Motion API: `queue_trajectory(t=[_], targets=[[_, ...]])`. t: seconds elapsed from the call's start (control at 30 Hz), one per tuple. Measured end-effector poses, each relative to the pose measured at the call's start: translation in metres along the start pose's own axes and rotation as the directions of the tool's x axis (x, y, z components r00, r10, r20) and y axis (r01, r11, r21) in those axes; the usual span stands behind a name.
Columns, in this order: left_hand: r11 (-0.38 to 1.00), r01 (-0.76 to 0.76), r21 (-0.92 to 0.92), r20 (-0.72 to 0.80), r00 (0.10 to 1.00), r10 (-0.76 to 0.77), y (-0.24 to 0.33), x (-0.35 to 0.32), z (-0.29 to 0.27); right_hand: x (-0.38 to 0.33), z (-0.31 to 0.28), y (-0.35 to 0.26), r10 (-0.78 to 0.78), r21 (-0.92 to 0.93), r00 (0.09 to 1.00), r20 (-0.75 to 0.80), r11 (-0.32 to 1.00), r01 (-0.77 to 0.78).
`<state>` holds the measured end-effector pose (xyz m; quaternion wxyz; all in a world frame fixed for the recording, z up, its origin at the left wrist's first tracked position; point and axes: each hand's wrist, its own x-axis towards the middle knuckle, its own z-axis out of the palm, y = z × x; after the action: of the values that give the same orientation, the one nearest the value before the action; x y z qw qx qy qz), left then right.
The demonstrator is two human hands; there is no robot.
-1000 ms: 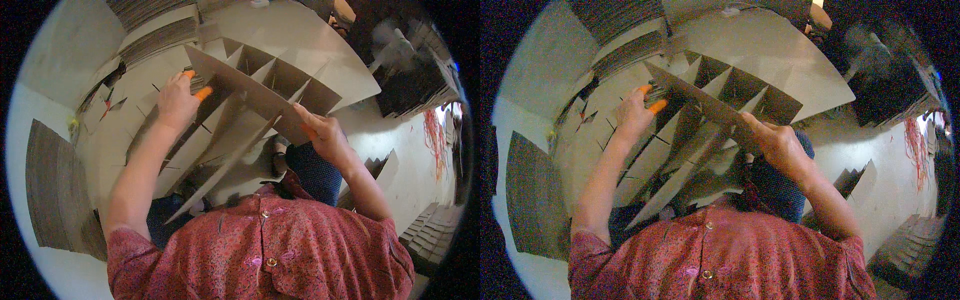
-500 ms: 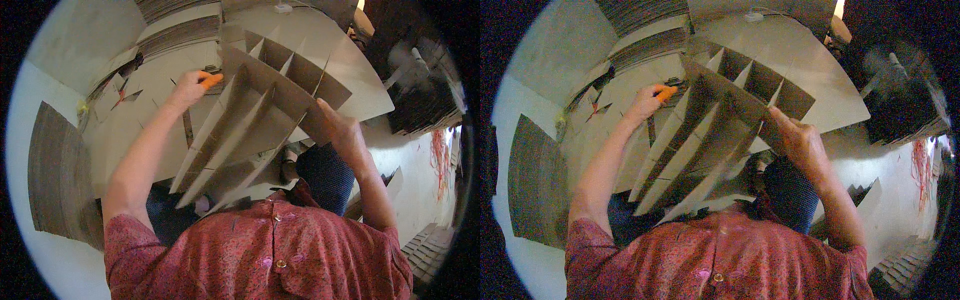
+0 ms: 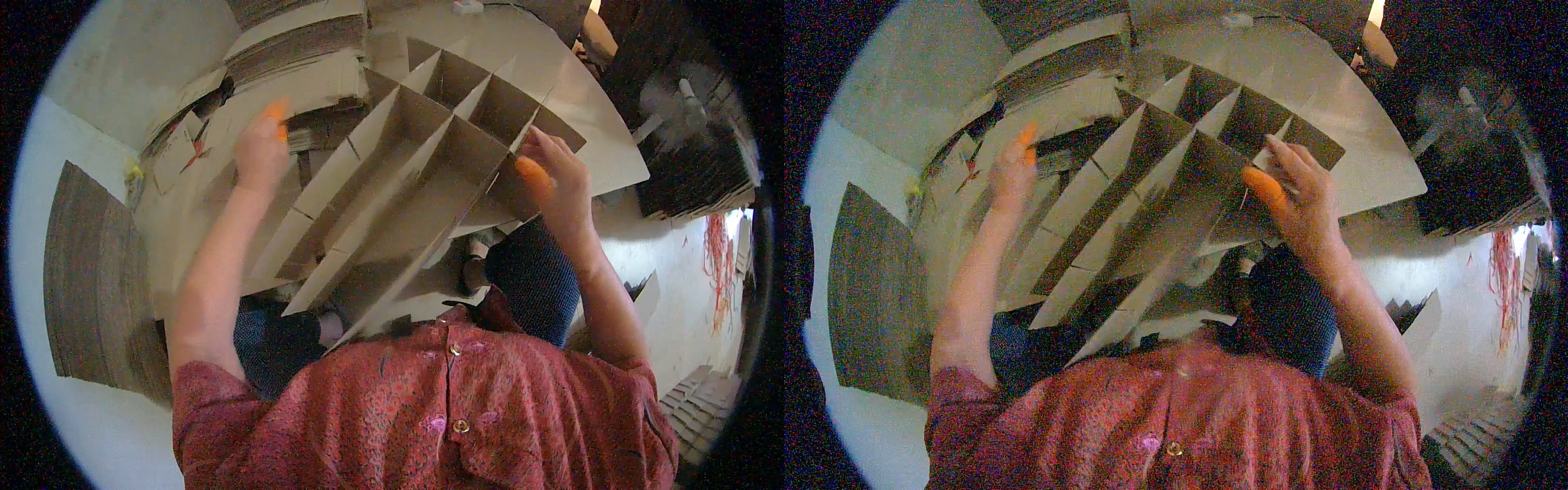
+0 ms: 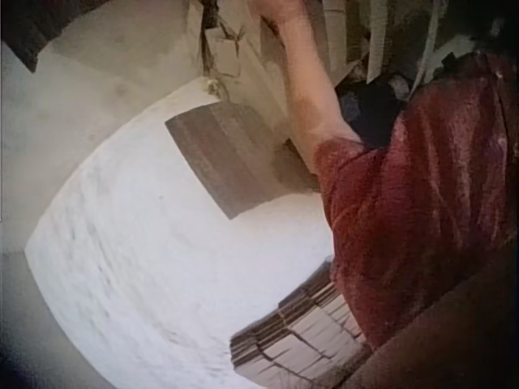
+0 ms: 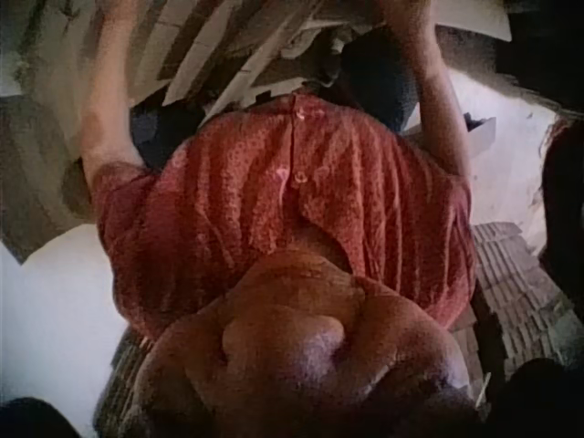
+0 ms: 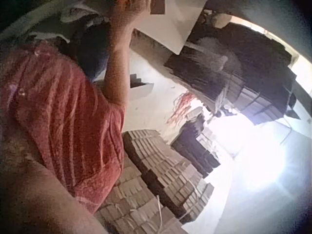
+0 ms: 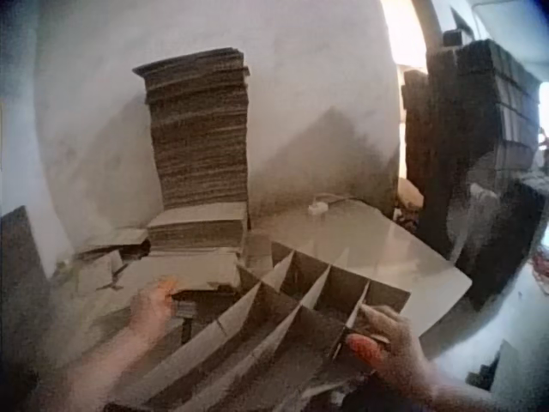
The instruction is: The person sits on the floor and folds pre-cut cardboard sheets into compartmentalized trays using both hands. They repeatedly pick up flat cardboard pieces, fold along scored lines, and place the finished trays into a growing stack beside them.
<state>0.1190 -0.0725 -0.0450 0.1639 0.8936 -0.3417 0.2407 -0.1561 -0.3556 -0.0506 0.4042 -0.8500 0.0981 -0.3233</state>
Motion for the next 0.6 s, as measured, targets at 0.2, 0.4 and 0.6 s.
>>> queue_trajectory(t=[0.2, 0.4, 0.6], targets=[[0.770, -0.635, -0.071, -0.033, 0.773, 0.634, 0.110, -0.024, -0.042, 0.014, 0.011, -0.045, 0.353, 0.781, 0.897, 0.266, 0.466, -0.416], [0.839, -0.348, -0.418, -0.202, 0.936, 0.287, 0.049, -0.002, -0.020, -0.021, -0.013, -0.049, 0.249, 0.164, 0.955, -0.163, 0.961, -0.223], [0.469, 0.368, -0.803, 0.307, 0.930, -0.205, 0.019, 0.034, -0.015, -0.059, -0.007, -0.049, -0.099, -0.219, 0.980, -0.171, 0.974, 0.060]])
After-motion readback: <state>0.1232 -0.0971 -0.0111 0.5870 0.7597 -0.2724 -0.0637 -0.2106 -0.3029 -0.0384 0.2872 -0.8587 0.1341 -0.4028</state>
